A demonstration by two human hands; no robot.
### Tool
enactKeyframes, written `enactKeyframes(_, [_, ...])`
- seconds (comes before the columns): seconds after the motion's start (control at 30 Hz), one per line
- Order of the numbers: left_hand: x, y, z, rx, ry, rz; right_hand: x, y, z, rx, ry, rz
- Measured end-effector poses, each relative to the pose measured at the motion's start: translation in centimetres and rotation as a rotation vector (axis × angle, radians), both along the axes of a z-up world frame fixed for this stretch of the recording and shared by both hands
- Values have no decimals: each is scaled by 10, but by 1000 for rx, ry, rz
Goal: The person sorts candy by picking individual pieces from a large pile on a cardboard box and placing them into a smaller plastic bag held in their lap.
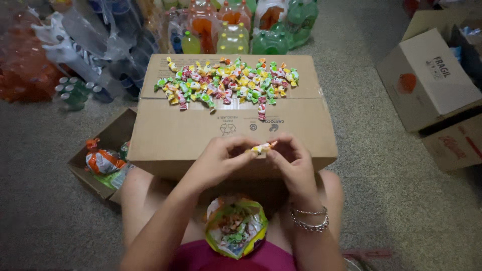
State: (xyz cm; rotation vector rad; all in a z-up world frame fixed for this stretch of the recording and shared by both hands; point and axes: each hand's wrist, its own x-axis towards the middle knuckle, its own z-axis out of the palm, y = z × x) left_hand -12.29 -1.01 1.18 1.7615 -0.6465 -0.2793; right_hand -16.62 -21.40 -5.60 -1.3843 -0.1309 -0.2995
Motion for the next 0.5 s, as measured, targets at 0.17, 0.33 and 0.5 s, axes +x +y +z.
enactKeyframes(0.17, [-16,1,1,-126,135,66,-7,8,19,-29,-162,36])
enactKeyframes(0.33, [-43,27,10,3,30,114,-13,14,20,27,-66,-42])
enactKeyframes(0.5, [-72,47,-43,344,-120,-194,-8,7,5,88,-21,-109])
